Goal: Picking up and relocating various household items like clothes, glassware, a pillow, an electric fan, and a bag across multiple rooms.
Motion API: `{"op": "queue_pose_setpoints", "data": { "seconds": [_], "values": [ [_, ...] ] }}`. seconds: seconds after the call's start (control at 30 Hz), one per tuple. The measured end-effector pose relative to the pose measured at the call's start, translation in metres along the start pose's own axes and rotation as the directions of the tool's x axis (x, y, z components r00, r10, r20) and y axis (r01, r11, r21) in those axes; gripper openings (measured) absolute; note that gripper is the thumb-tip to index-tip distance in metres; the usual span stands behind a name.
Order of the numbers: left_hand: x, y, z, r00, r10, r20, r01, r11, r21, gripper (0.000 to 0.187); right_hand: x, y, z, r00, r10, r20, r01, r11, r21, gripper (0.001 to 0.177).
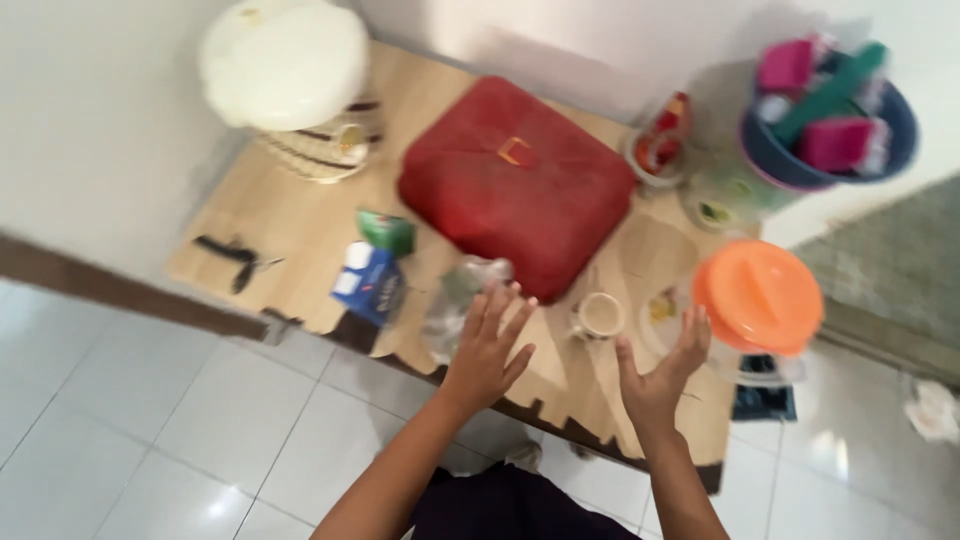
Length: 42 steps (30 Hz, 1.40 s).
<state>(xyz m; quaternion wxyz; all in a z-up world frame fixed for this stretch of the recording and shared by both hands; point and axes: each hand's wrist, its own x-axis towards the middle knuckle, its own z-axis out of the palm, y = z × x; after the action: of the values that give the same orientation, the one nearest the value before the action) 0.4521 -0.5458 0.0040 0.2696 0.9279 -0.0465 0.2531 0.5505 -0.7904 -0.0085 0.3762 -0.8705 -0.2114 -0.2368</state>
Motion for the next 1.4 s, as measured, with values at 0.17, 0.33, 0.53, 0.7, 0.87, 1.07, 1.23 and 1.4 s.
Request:
{"op": "queue_pose_setpoints", "data": {
  "seconds": [0.17,0.33,0.53,0.7,0.87,1.07,1.23,1.4],
  "values": [
    [-0.049,-0.047,-0.086,0.964,-0.188,-0.186,0.22,0.961,0.166,0.068,0.018,-0.089,0.066,0.963,-0.223,0.148,0.213,0.974,0.08,0.095],
    [-0.112,-0.084,-0.185,0.882,-0.379,-0.282,0.448,0.86,0.246,0.073,0.013,-0.206,0.133,0.879,-0.394,0.268,0.329,0.909,0.256,0.097],
    [-0.192,-0.121,-0.289,0.726,-0.499,-0.473,0.645,0.732,0.217,0.073,-0.018,-0.352,0.204,0.747,-0.525,0.409,0.376,0.84,0.391,0.098],
    [-0.253,-0.143,-0.351,0.589,-0.591,-0.552,0.773,0.612,0.17,0.075,-0.048,-0.45,0.239,0.59,-0.67,0.45,0.427,0.732,0.531,0.097],
    [-0.3,-0.156,-0.389,0.438,-0.664,-0.606,0.868,0.487,0.094,0.074,-0.068,-0.512,0.292,0.464,-0.792,0.396,0.456,0.598,0.659,0.103],
    [-0.346,-0.182,-0.426,0.297,-0.66,-0.69,0.927,0.372,0.044,0.073,-0.089,-0.596,0.35,0.321,-0.862,0.391,0.373,0.495,0.785,0.107],
    [-0.368,-0.222,-0.471,0.194,-0.613,-0.766,0.966,0.255,0.04,0.073,-0.101,-0.664,0.42,0.225,-0.938,0.263,0.36,0.331,0.873,0.105],
    [-0.368,-0.273,-0.523,0.131,-0.532,-0.836,0.984,0.172,0.045,0.071,-0.094,-0.742,0.484,0.131,-0.933,0.336,0.328,0.36,0.874,0.103]
  ]
}}
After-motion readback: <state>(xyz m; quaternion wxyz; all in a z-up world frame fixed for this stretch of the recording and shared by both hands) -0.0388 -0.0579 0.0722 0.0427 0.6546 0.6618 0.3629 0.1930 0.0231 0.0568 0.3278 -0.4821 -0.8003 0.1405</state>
